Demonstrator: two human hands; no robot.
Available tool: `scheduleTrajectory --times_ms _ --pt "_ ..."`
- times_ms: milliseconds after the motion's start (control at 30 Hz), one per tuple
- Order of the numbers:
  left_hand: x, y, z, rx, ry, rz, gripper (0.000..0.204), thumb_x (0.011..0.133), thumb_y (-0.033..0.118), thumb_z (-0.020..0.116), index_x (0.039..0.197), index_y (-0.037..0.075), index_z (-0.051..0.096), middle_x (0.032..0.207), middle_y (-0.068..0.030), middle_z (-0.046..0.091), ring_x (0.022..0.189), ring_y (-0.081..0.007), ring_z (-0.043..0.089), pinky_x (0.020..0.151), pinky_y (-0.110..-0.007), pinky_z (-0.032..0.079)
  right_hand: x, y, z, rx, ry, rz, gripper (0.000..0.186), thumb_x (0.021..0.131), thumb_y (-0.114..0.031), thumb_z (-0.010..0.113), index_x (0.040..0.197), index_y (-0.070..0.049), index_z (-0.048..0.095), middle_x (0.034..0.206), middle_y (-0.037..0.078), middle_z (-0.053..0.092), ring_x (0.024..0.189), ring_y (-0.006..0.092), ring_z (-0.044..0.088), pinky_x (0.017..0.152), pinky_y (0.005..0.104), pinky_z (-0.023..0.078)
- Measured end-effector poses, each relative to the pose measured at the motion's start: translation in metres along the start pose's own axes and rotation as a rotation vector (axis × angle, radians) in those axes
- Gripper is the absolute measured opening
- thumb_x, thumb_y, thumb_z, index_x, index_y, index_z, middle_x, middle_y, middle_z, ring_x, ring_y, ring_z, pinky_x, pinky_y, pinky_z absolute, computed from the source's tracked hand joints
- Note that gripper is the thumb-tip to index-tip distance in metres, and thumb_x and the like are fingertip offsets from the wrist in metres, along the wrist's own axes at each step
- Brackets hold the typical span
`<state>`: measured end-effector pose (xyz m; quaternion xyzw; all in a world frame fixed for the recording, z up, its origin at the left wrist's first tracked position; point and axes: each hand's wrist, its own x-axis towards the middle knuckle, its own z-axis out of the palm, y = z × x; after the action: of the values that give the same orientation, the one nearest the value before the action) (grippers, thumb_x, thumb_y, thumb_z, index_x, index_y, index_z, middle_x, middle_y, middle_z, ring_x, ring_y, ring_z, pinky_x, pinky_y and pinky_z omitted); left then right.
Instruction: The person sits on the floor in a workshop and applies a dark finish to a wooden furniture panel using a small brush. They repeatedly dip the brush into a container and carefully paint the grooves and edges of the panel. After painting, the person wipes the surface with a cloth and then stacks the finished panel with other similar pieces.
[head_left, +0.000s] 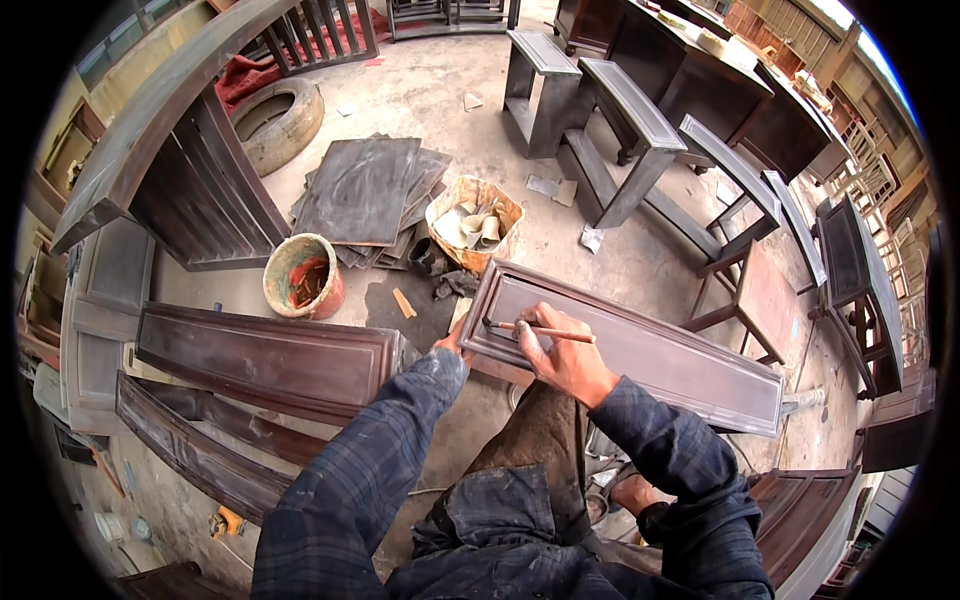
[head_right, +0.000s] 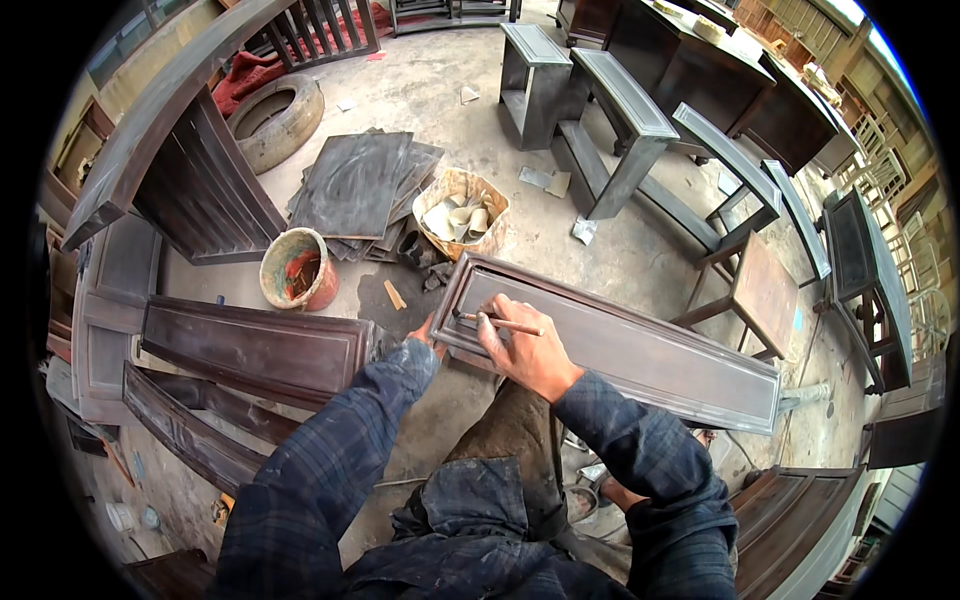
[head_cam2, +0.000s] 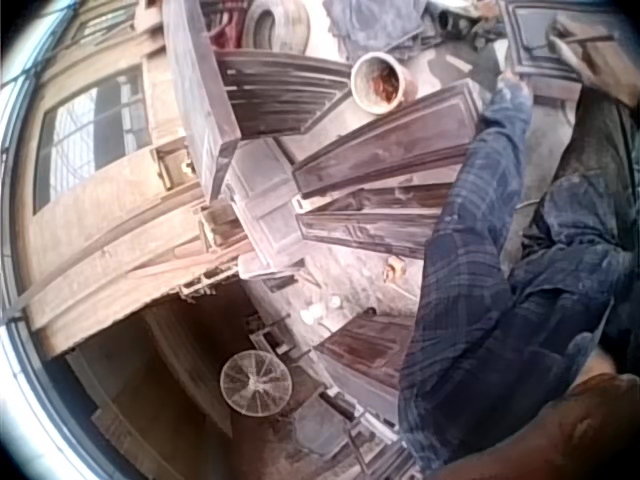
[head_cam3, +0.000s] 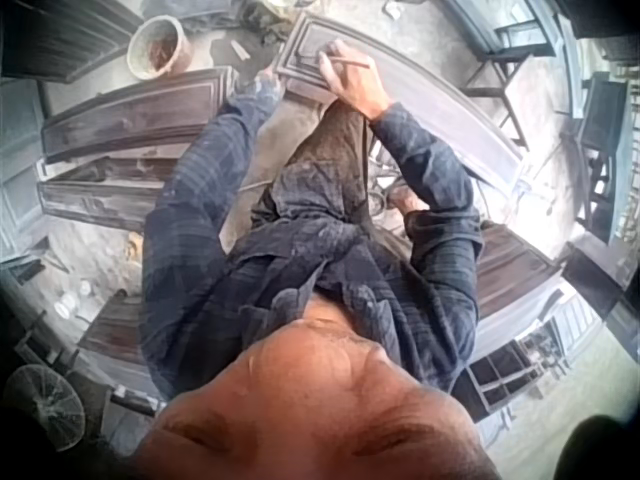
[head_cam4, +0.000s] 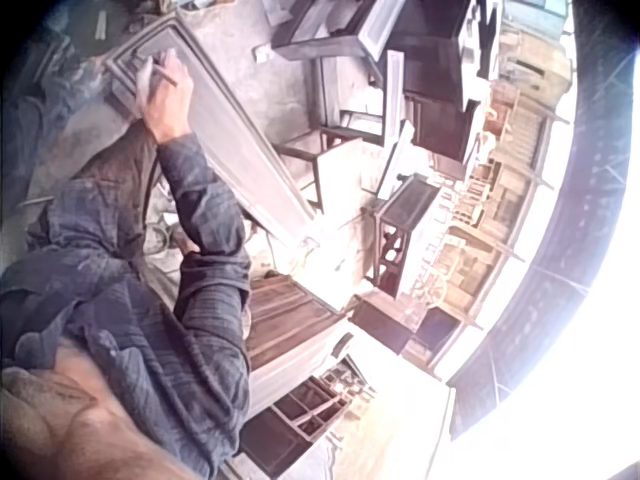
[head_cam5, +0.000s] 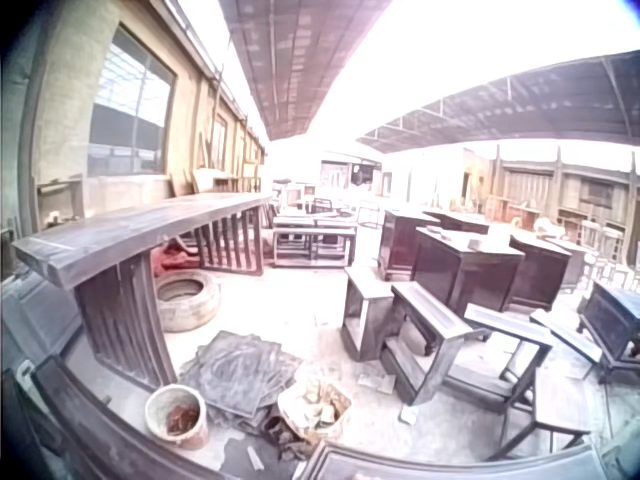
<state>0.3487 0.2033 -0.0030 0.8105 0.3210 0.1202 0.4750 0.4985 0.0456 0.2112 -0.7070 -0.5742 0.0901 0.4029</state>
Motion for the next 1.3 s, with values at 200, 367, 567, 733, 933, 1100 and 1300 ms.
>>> scheduleTrajectory --times_ms 200,367,567,733,933,1100,1300 --pt "0.017 -0.060 0.017 -0.057 -0.057 -0.071 0.068 0.093 0.027 0.065 0.154 0.032 0.034 0.121 -0.0148 0.068 0.112 -0.0392 0.064 0.097 -0.041 0.050 0.009 -0.007 0.001 0.019 -0.056 -0.010 0.014 0.089 -0.010 0.063 0.097 -0.001 0.057 0.082 0.018 0.066 0.077 0.0368 0.065 0.070 0.0428 0.052" --pt "0.007 -0.051 0.003 -0.002 0.002 -0.045 0.067 0.093 0.030 0.066 0.153 0.029 0.036 0.124 -0.0137 0.068 0.113 -0.0388 0.064 0.099 -0.039 0.049 0.035 0.006 0.006 0.060 0.009 -0.016 0.011 0.091 -0.008 0.061 0.098 0.000 0.060 0.083 0.017 0.069 0.076 0.0300 0.070 0.069 0.0375 0.054" --pt "-0.007 0.009 -0.014 -0.016 -0.014 -0.029 0.068 0.092 0.033 0.066 0.153 0.028 0.036 0.126 -0.0138 0.067 0.116 -0.0383 0.062 0.102 -0.039 0.047 0.050 0.022 -0.003 -0.042 0.021 0.051 0.010 0.092 -0.008 0.062 0.099 -0.001 0.060 0.082 0.017 0.068 0.073 0.0309 0.068 0.068 0.0383 0.053" --pt "0.004 -0.016 0.003 -0.010 -0.035 -0.062 0.069 0.092 0.029 0.066 0.154 0.029 0.034 0.123 -0.0155 0.067 0.117 -0.0399 0.061 0.099 -0.041 0.048 0.024 0.006 0.002 0.014 -0.100 0.013 0.013 0.092 -0.009 0.061 0.100 0.000 0.057 0.086 0.018 0.066 0.079 0.0323 0.066 0.072 0.0396 0.053" --pt "0.008 -0.034 0.019 -0.034 -0.001 0.039 0.070 0.091 0.028 0.067 0.153 0.030 0.034 0.119 -0.0173 0.068 0.115 -0.0415 0.061 0.094 -0.042 0.051 0.011 -0.003 -0.001 0.033 -0.148 0.054 0.013 0.092 -0.012 0.060 0.097 0.000 0.058 0.080 0.018 0.064 0.075 0.0298 0.066 0.067 0.0393 0.051" --pt "0.010 -0.119 0.000 -0.049 0.191 0.077 0.069 0.092 0.022 0.068 0.153 0.031 0.037 0.119 -0.0140 0.070 0.107 -0.0370 0.068 0.091 -0.040 0.053 0.042 -0.025 0.015 0.128 -0.217 0.067 0.018 0.094 -0.016 0.057 0.094 0.002 0.059 0.078 0.016 0.068 0.074 0.0254 0.069 0.066 0.0366 0.052" --pt "0.000 0.000 -0.002 0.015 0.056 0.053 0.065 0.091 0.022 0.069 0.150 0.026 0.043 0.118 -0.0140 0.070 0.111 -0.0349 0.067 0.092 -0.038 0.053 0.014 0.007 -0.013 0.090 -0.123 0.185 0.021 0.095 -0.019 0.057 0.095 0.002 0.060 0.078 0.015 0.069 0.074 0.0273 0.068 0.067 0.0382 0.052"
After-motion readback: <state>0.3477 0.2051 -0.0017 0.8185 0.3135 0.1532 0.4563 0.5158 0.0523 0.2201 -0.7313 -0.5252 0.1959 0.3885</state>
